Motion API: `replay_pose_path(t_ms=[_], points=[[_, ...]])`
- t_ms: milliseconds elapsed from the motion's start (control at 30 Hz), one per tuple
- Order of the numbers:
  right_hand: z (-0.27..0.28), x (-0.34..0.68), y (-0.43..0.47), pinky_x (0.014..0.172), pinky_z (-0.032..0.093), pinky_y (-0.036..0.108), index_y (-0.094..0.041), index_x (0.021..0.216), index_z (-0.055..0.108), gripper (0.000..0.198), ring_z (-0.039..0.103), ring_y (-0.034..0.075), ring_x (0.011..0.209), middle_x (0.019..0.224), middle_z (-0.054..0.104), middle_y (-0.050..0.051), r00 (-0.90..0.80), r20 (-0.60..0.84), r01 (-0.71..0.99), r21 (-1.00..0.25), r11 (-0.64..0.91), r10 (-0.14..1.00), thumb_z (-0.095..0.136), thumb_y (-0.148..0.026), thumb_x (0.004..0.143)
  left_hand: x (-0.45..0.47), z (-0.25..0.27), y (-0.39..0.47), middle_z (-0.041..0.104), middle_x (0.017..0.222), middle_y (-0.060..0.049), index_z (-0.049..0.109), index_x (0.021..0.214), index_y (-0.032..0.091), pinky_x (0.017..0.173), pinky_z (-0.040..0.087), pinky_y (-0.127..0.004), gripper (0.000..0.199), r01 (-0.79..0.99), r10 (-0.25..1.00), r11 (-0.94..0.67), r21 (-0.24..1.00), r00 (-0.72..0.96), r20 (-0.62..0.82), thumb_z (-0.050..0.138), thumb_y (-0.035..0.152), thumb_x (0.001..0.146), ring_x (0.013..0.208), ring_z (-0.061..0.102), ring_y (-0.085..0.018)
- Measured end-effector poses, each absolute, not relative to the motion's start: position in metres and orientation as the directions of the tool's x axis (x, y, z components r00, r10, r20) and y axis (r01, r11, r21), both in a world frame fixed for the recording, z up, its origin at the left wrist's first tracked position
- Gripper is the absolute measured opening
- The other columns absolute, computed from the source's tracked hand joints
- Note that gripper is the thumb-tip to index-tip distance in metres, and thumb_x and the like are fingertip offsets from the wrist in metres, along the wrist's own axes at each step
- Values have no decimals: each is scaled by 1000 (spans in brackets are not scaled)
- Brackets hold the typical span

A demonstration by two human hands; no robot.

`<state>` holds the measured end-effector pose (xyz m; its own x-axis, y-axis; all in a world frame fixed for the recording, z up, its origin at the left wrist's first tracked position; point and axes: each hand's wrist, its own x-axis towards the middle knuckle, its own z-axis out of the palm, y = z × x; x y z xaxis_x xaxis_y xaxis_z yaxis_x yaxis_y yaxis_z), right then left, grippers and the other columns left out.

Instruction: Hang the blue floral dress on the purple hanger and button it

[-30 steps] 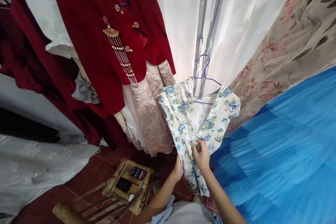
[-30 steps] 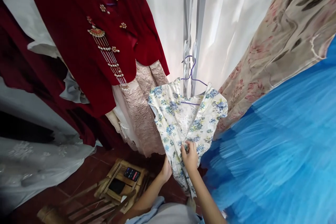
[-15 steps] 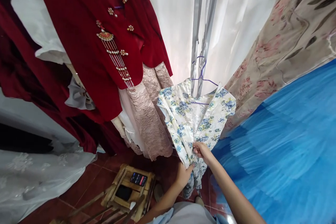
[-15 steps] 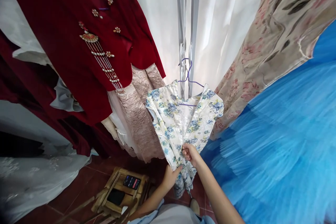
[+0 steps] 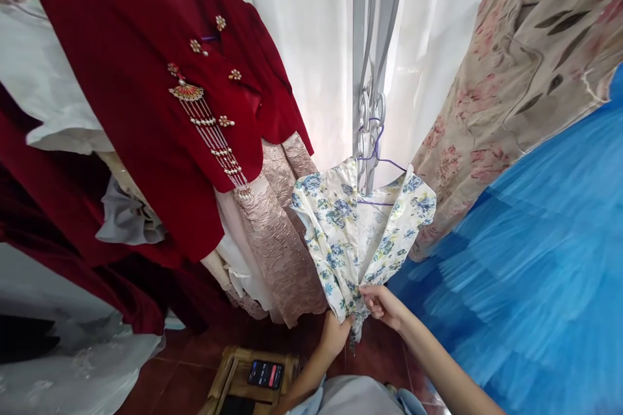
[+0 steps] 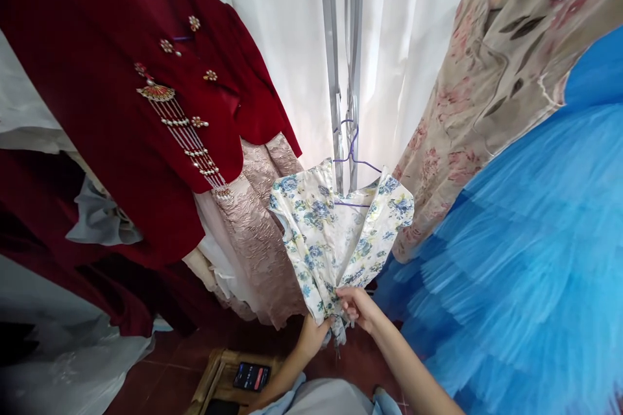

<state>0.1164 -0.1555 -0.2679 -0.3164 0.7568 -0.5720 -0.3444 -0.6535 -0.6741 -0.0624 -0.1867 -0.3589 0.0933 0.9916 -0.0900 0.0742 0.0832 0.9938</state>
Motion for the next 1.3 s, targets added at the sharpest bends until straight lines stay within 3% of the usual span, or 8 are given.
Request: replay_pose_path(t_ms=[133,233,333,567,733,833,1000,1300], points=[[-257,114,-144,33,12,14,-17,54,49,29,21,1,33,39,45,-6,-332,-581,-145,-747,-649,743,70,-22,72,-73,-361,-178,72,124,-14,72,111,21,117,39,-45,45,77,994,80,994,67,-85,78,37,69,127,61,-36],[-253,111,-140,33,12,13,-17,50,47,32,21,2,32,38,43,-5,-391,-645,-58,-694,-717,656,67,-21,75,-79,-365,-175,73,121,-15,73,105,22,117,38,-45,44,62,992,113,992,43,-116,80,41,67,126,61,-36],[-253,109,-139,32,11,14,-15,58,57,22,22,3,31,38,44,-4,-418,-677,-34,-654,-755,606,64,-21,78,-81,-367,-176,72,121,-16,74,99,20,117,37,-46,41,52,992,120,991,24,-121,81,43,66,127,60,-37],[-235,114,-122,35,11,17,-12,71,65,16,21,3,36,45,50,-4,-370,-565,-122,-757,-641,737,62,-25,79,-61,-350,-186,71,125,-18,72,113,17,117,38,-48,47,114,992,106,988,61,-113,79,35,71,124,62,-36],[-159,137,-80,35,12,21,-14,75,69,17,21,4,38,47,47,-6,-308,-263,-283,-892,-352,914,73,-30,71,-39,-351,-192,74,118,-17,72,112,14,114,43,-48,46,164,981,162,973,79,-177,80,25,69,117,67,-34],[-95,153,-52,35,11,22,-12,76,71,18,21,4,39,46,46,-6,-224,-88,-331,-930,-160,971,76,-29,69,-31,-355,-192,73,122,-16,71,116,12,111,46,-44,50,135,984,130,982,107,-145,80,18,66,119,66,-32],[-22,154,-27,36,10,23,-12,70,67,15,20,4,39,45,46,-4,-100,77,-364,-931,36,992,72,-25,68,-16,-359,-187,73,121,-16,70,116,11,108,49,-45,51,80,972,130,988,184,-143,76,11,65,114,68,-32],[7,139,-17,38,14,23,-14,69,66,16,26,6,39,44,49,-4,172,262,-332,-892,306,950,66,-29,72,-19,-371,-185,73,118,-14,70,109,16,112,45,-45,53,5,948,207,978,246,-202,85,22,59,116,65,-33]])
